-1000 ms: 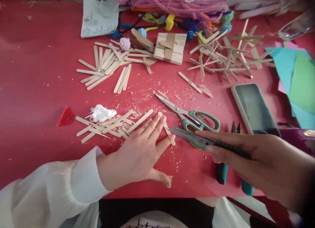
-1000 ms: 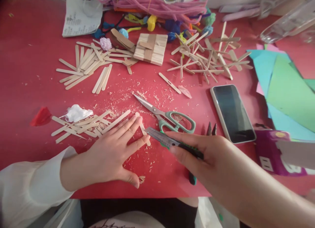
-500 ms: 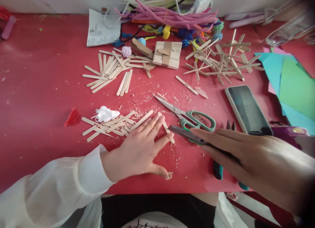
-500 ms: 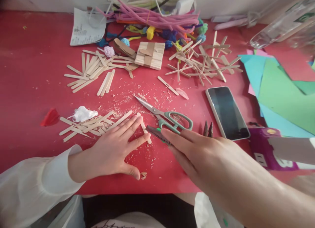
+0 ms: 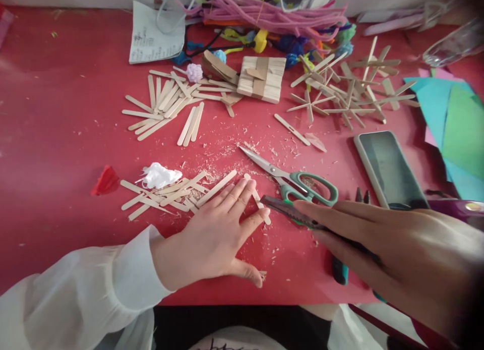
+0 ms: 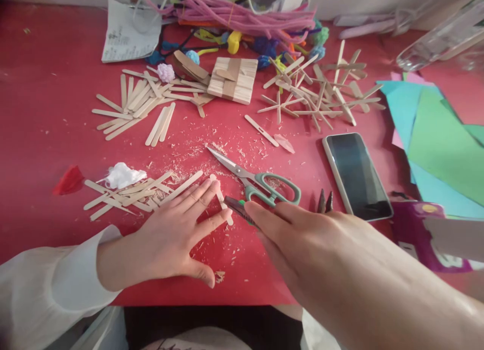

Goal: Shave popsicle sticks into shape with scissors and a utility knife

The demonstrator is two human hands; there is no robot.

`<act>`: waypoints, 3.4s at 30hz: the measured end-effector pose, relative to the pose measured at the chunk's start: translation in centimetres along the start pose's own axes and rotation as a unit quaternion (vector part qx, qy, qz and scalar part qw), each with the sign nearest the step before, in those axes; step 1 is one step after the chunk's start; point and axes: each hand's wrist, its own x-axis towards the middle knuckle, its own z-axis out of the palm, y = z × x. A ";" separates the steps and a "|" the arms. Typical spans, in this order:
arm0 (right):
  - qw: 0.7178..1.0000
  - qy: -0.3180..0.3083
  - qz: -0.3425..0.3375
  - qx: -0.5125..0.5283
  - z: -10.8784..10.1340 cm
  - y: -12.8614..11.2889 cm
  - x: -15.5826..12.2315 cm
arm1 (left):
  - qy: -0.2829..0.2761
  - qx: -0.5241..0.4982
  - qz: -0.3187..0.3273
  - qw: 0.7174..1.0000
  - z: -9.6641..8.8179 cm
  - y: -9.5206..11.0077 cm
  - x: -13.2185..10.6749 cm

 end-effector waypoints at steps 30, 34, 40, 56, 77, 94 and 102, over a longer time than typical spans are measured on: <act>0.988 -0.034 0.099 0.114 0.4 0.5 -1.1 | 0.019 0.020 -0.004 1.000 0.1 0.1 -0.1; 0.988 -0.033 0.094 0.115 0.4 0.3 -0.9 | 0.018 0.023 -0.001 1.000 0.2 0.0 -0.1; 0.996 -0.023 0.049 0.064 0.6 0.6 -0.9 | 0.013 0.021 -0.003 1.000 0.1 0.0 0.0; 0.865 -0.214 0.354 0.283 0.2 1.2 0.0 | -0.008 -0.001 -0.006 1.000 -0.3 0.2 0.2; 0.997 -0.033 0.043 0.062 0.3 0.8 -0.8 | 0.013 0.008 -0.011 1.000 0.0 0.0 0.0; 0.992 -0.050 0.079 0.083 0.4 0.7 -1.1 | 0.000 0.011 -0.018 1.000 -0.1 -0.1 0.1; 0.991 -0.047 0.072 0.100 0.3 0.8 -0.9 | -0.002 0.007 -0.016 1.000 0.0 0.0 0.0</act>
